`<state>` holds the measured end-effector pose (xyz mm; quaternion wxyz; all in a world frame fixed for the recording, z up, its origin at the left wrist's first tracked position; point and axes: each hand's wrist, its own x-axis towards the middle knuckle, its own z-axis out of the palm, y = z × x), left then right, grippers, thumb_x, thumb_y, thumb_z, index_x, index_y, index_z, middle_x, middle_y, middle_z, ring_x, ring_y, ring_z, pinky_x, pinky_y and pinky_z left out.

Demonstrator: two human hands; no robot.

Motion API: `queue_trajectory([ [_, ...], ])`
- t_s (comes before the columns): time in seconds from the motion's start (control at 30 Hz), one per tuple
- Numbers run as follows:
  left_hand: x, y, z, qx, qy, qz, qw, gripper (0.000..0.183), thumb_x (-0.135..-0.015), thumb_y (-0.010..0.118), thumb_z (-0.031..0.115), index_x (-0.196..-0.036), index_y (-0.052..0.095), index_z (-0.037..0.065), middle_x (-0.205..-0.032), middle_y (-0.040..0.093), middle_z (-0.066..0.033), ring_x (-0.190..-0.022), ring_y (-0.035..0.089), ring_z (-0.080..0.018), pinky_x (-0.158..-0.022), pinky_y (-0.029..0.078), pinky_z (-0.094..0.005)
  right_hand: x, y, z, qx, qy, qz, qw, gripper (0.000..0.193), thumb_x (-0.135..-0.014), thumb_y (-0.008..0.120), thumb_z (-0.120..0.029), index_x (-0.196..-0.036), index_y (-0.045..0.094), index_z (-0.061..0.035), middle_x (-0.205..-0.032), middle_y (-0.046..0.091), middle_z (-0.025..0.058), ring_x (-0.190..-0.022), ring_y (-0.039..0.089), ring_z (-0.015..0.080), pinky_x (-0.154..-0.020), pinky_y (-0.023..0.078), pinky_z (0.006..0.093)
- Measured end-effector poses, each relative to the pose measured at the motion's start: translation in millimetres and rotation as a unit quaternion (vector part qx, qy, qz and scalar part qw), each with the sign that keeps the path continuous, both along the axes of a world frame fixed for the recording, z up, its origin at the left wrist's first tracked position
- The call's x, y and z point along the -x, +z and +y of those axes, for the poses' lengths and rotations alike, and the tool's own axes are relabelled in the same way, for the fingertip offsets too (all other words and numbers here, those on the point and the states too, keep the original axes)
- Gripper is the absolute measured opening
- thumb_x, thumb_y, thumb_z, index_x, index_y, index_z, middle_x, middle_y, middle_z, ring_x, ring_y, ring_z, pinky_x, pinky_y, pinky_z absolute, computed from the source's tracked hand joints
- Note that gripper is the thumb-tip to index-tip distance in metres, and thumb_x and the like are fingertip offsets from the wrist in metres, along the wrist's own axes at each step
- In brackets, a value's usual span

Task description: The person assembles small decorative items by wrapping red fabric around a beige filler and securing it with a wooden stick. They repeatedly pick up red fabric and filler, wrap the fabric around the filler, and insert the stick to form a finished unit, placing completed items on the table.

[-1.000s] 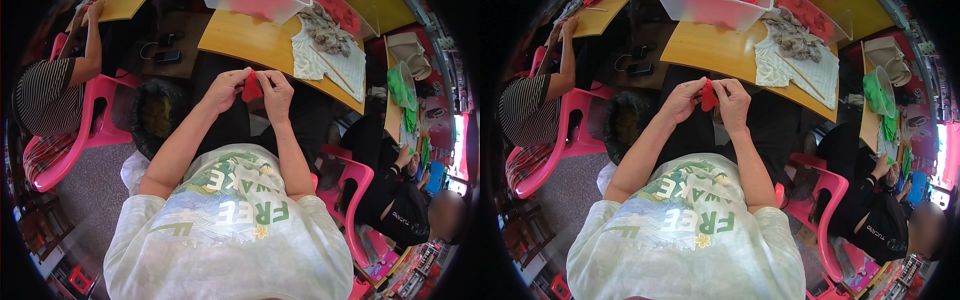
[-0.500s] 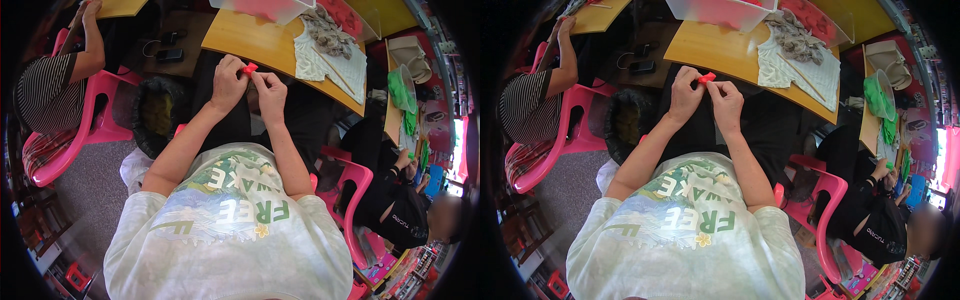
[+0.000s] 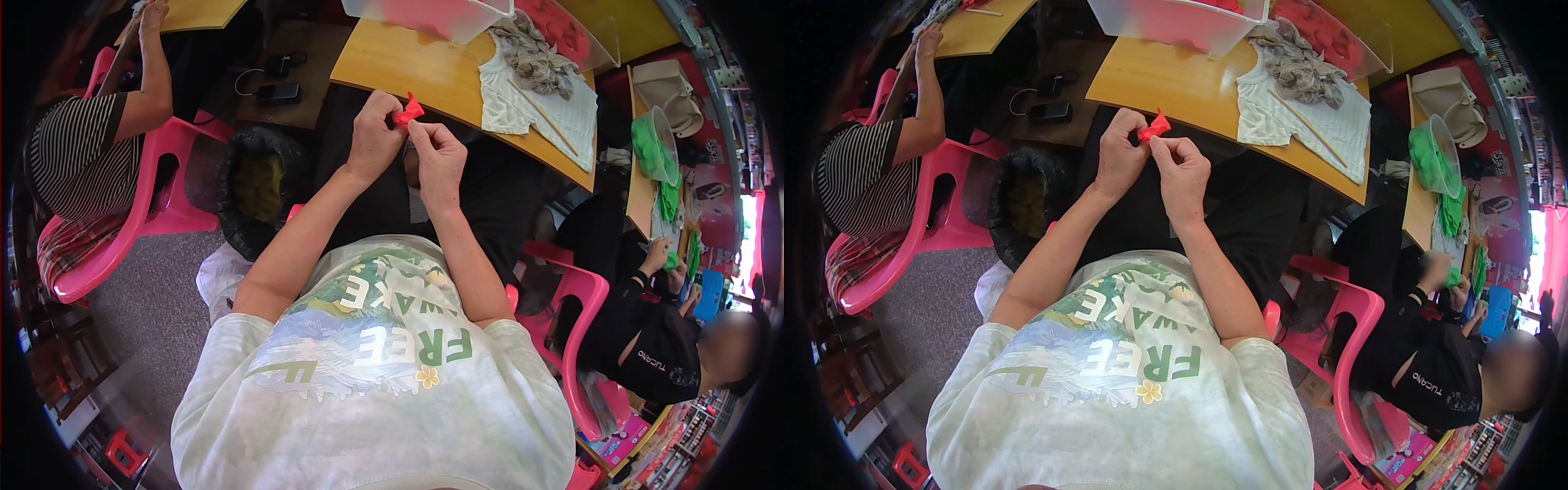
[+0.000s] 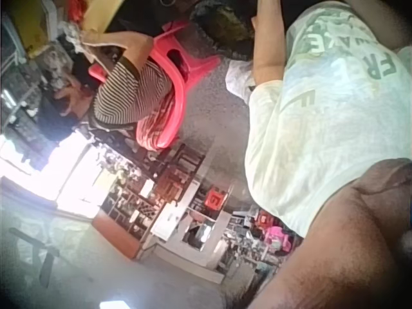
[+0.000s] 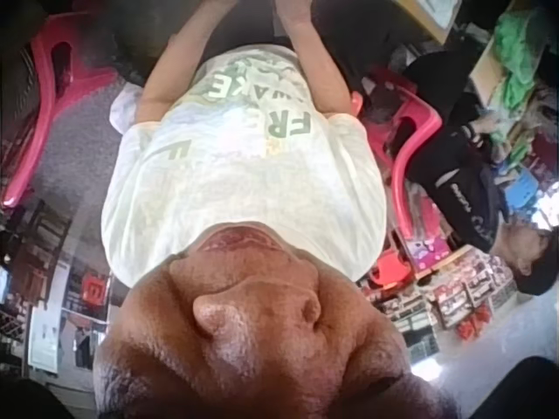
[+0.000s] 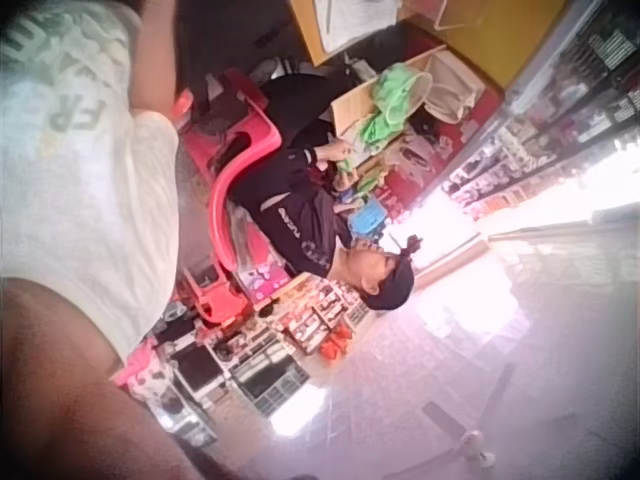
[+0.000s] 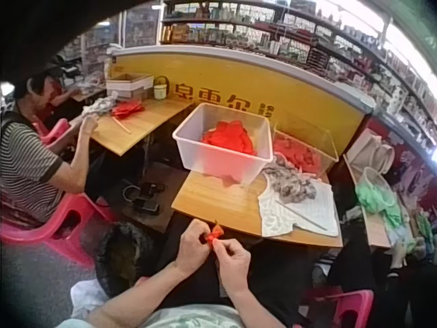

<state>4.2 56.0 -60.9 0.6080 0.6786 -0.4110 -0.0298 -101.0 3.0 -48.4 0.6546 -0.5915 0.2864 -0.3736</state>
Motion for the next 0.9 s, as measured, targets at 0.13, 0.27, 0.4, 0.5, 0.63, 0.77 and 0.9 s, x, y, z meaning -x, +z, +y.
queue_trajectory([
  [0.13, -3.4, -9.1, -4.4, 0.086, -0.088, 0.188, 0.974, 0.020, -0.077, 0.064, -0.005, -0.072, 0.047, 0.003, -0.093, 0.062, -0.0049, -0.075, 0.053, -0.0089, -0.064, 0.046, -0.0232, -4.1, 9.3, 9.2, -0.054, 0.014, -0.020, 0.998, 0.012, -0.087, 0.065, -0.009, -0.085, 0.067, 0.0027, -0.075, 0.061, -0.0004, -0.070, 0.051, 0.0033, -0.066, 0.041, 0.0189],
  [0.27, 3.8, -1.2, -5.0, 0.171, -0.158, 0.397, 0.888, 0.019, -0.077, 0.062, -0.007, -0.072, 0.047, 0.003, -0.093, 0.062, -0.0063, -0.075, 0.052, -0.0092, -0.065, 0.045, -0.0219, -7.5, 12.6, 13.5, -0.130, 0.033, -0.091, 0.987, 0.011, -0.087, 0.065, -0.008, -0.085, 0.066, 0.0028, -0.077, 0.062, 0.0017, -0.072, 0.054, 0.0048, -0.070, 0.042, 0.0196],
  [0.4, 0.1, -10.9, -8.2, 0.169, -0.139, 0.355, 0.909, 0.017, -0.076, 0.063, -0.006, -0.075, 0.048, 0.002, -0.093, 0.062, -0.0066, -0.074, 0.053, -0.0095, -0.065, 0.046, -0.0232, -9.1, 12.1, 15.4, -0.174, 0.039, -0.106, 0.978, 0.011, -0.087, 0.065, -0.008, -0.084, 0.066, 0.0031, -0.079, 0.063, 0.0037, -0.073, 0.055, 0.0062, -0.071, 0.043, 0.0202],
  [0.5, -2.2, -12.8, -7.0, 0.081, -0.051, 0.221, 0.971, 0.015, -0.076, 0.063, -0.005, -0.075, 0.050, 0.002, -0.090, 0.063, -0.0072, -0.075, 0.055, -0.0107, -0.067, 0.048, -0.0253, -7.7, 9.4, 13.4, -0.174, 0.027, -0.103, 0.979, 0.011, -0.087, 0.065, -0.008, -0.084, 0.066, 0.0025, -0.078, 0.064, 0.0038, -0.072, 0.055, 0.0063, -0.071, 0.043, 0.0203],
  [0.63, 0.6, -4.1, -6.6, 0.032, -0.014, 0.208, 0.978, 0.010, -0.076, 0.062, -0.005, -0.084, 0.060, -0.001, -0.088, 0.065, -0.0079, -0.077, 0.059, -0.0119, -0.070, 0.049, -0.0255, -8.6, 8.4, 11.4, -0.126, 0.015, -0.083, 0.988, 0.011, -0.087, 0.065, -0.008, -0.083, 0.066, 0.0022, -0.078, 0.063, 0.0022, -0.072, 0.054, 0.0053, -0.070, 0.043, 0.0198],
  [0.77, 2.2, -9.7, -10.1, 0.106, -0.113, 0.391, 0.907, 0.024, -0.076, 0.063, -0.006, -0.099, 0.066, -0.002, -0.089, 0.067, -0.0069, -0.078, 0.061, -0.0114, -0.070, 0.050, -0.0231, -9.2, 4.7, 12.9, -0.129, 0.017, -0.066, 0.989, 0.011, -0.087, 0.065, -0.008, -0.083, 0.066, 0.0023, -0.077, 0.062, 0.0006, -0.072, 0.053, 0.0041, -0.069, 0.042, 0.0192],
  [0.9, -1.2, -7.4, -6.6, 0.098, -0.128, 0.391, 0.906, 0.020, -0.079, 0.059, -0.007, -0.098, 0.066, -0.002, -0.090, 0.066, -0.0054, -0.078, 0.061, -0.0093, -0.070, 0.050, -0.0224, -8.5, 12.6, 17.1, -0.165, 0.029, -0.074, 0.983, 0.011, -0.087, 0.065, -0.008, -0.083, 0.066, 0.0021, -0.077, 0.062, -0.0004, -0.071, 0.053, 0.0035, -0.068, 0.041, 0.0184],
])
